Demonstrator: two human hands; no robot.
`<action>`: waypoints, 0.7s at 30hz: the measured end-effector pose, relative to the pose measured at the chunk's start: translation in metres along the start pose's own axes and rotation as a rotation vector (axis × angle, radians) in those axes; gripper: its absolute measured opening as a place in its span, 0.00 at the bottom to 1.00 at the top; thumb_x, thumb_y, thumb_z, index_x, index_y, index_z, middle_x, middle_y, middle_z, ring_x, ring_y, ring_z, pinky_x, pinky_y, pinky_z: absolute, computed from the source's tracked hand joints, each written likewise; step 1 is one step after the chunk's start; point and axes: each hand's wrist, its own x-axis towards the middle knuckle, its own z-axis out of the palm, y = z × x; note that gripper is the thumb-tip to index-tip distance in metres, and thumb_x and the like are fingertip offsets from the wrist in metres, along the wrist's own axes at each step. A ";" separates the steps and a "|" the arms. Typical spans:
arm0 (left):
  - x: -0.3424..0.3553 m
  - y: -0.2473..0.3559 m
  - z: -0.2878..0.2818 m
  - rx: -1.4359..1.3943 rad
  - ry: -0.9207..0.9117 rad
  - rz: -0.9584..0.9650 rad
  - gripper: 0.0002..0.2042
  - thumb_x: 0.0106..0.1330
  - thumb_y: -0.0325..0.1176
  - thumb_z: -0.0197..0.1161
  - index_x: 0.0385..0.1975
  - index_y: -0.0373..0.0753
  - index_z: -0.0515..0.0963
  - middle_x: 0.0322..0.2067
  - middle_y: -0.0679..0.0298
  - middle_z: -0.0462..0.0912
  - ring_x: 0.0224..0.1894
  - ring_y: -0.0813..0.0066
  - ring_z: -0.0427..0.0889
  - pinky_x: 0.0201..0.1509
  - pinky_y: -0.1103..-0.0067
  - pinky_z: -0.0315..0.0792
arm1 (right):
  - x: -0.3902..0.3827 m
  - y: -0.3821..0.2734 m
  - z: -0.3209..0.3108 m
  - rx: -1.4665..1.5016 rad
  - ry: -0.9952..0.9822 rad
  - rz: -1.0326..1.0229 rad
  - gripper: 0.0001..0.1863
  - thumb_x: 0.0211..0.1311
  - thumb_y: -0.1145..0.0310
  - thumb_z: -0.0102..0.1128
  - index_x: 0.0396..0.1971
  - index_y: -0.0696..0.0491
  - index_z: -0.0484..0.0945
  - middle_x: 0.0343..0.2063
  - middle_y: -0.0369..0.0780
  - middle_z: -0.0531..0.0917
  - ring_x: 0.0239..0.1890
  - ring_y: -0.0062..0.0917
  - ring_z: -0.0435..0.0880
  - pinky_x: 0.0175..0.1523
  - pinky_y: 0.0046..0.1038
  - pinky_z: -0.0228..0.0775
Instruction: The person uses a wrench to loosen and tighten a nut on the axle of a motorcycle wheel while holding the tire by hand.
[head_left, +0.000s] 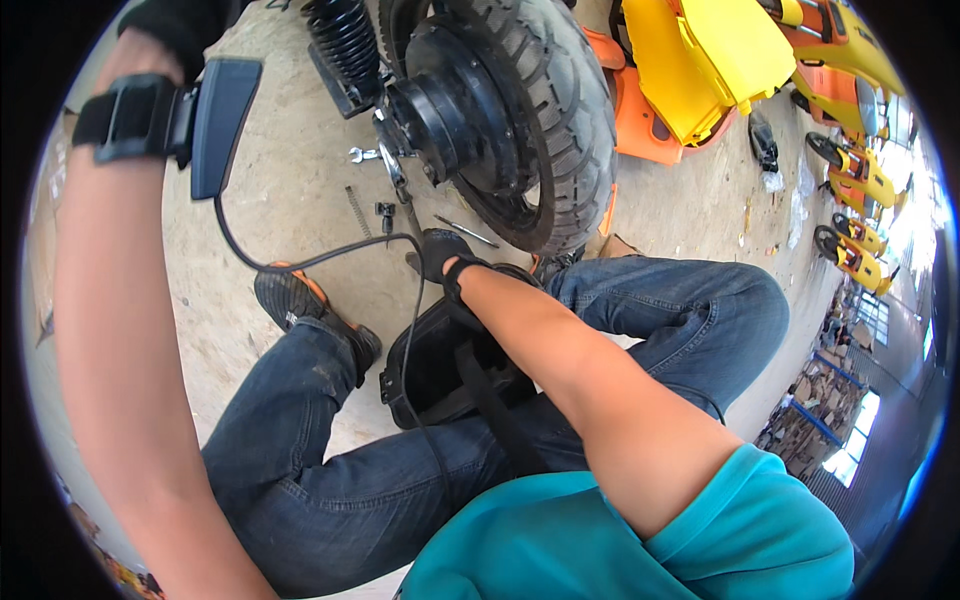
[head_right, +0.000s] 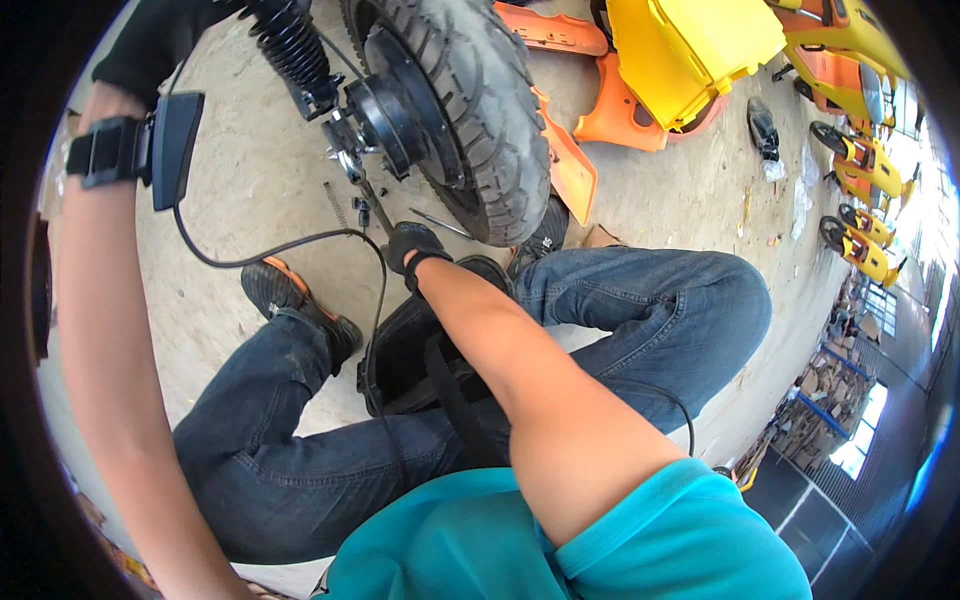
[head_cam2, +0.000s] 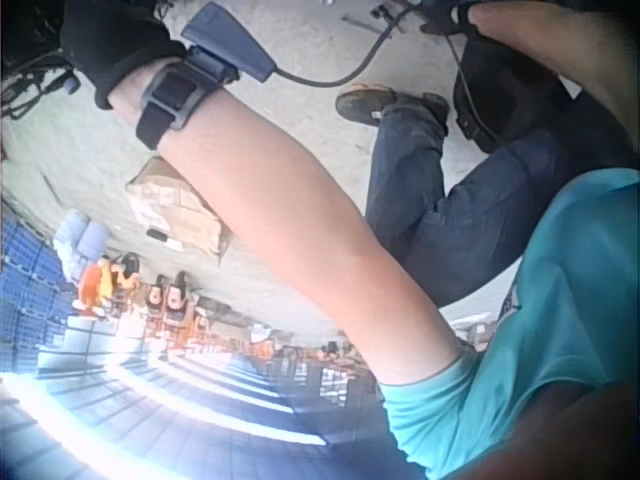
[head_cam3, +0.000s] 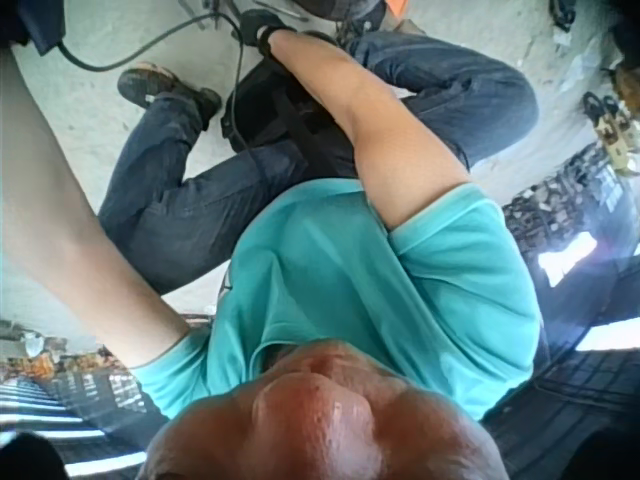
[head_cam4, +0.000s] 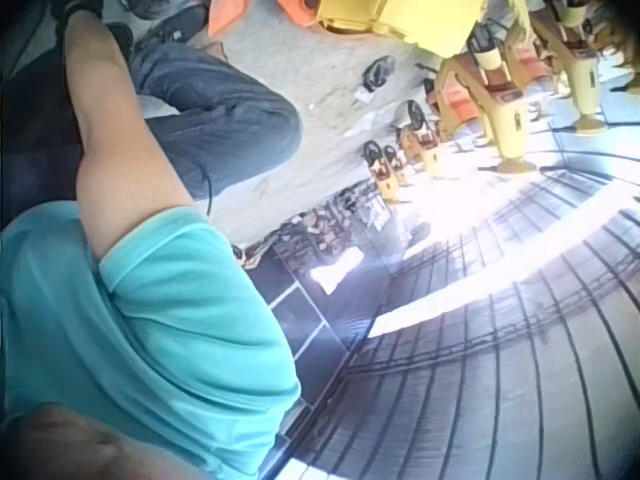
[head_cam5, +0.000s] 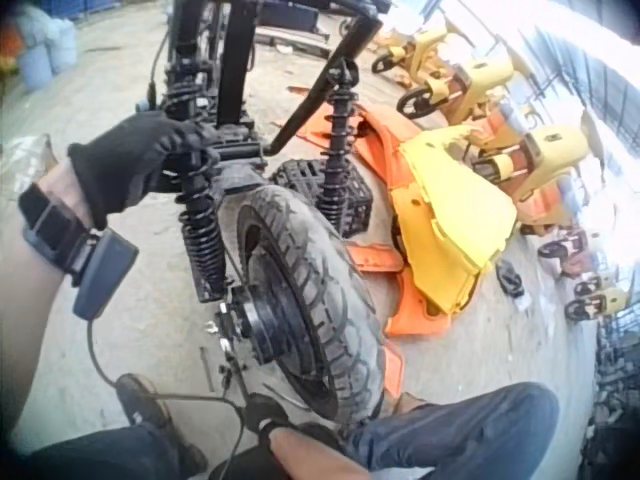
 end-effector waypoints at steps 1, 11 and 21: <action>0.003 0.002 -0.005 -0.108 0.070 -0.161 0.06 0.69 0.27 0.52 0.33 0.34 0.76 0.37 0.57 0.82 0.38 0.67 0.84 0.44 0.74 0.78 | -0.002 -0.003 -0.002 0.025 0.020 -0.074 0.19 0.58 0.56 0.62 0.44 0.54 0.83 0.44 0.53 0.84 0.50 0.45 0.82 0.55 0.41 0.75; -0.008 0.025 0.030 -0.050 0.081 -0.283 0.05 0.70 0.28 0.55 0.41 0.36 0.74 0.35 0.57 0.84 0.41 0.65 0.86 0.45 0.73 0.81 | -0.051 -0.009 0.010 0.101 -0.017 -0.246 0.12 0.51 0.64 0.59 0.33 0.52 0.84 0.36 0.51 0.85 0.44 0.48 0.83 0.47 0.45 0.76; 0.025 0.007 -0.020 0.833 -0.297 0.334 0.08 0.67 0.37 0.61 0.39 0.40 0.81 0.28 0.61 0.83 0.29 0.69 0.82 0.33 0.74 0.77 | -0.145 -0.032 -0.140 -0.432 -0.217 -0.702 0.08 0.60 0.66 0.56 0.30 0.56 0.76 0.30 0.46 0.79 0.37 0.42 0.81 0.41 0.42 0.75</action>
